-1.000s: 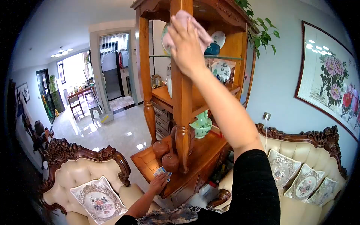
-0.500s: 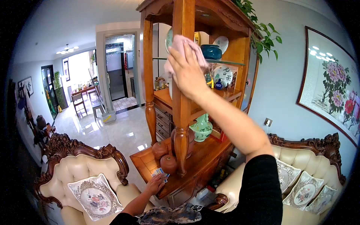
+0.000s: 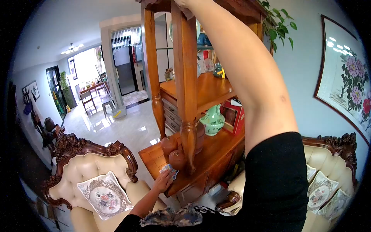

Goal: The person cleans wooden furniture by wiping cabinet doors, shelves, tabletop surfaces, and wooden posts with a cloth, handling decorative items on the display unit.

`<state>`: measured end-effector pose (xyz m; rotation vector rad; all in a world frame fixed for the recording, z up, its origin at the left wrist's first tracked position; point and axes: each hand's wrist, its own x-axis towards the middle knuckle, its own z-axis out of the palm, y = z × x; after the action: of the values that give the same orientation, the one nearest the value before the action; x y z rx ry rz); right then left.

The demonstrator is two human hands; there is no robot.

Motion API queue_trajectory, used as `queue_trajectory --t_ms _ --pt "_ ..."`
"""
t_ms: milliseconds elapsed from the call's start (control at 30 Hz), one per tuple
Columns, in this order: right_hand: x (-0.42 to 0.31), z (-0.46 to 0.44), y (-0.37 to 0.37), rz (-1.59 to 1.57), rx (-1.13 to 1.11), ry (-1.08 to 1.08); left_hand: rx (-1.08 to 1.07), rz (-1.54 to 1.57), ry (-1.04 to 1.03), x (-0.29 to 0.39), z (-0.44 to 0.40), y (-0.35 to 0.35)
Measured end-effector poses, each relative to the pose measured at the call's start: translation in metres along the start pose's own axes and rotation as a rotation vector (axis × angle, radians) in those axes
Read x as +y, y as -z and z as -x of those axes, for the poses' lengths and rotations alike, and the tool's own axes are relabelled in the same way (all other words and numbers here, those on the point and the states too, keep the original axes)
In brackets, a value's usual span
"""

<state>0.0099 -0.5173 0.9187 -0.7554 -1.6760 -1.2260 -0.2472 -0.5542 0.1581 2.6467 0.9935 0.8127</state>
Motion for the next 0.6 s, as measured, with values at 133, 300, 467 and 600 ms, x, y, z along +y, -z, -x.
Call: queue_trajectory --t_ms 133,300,467,600 --pt "-0.016 0.033 -0.008 -0.03 0.013 -0.043 0.011 -0.012 0.028 -0.001 0.0 -0.003" --pt "-0.042 0.112 -0.014 -0.06 0.062 0.035 -0.011 -0.019 0.043 -0.001 -0.002 -0.004" --pt "-0.094 0.191 0.002 -0.16 -0.08 -0.058 -0.023 -0.023 0.057 0.001 -0.001 -0.002" --pt "-0.134 0.27 0.003 -0.178 -0.201 -0.166 -0.011 0.001 0.06 -0.001 -0.001 -0.006"
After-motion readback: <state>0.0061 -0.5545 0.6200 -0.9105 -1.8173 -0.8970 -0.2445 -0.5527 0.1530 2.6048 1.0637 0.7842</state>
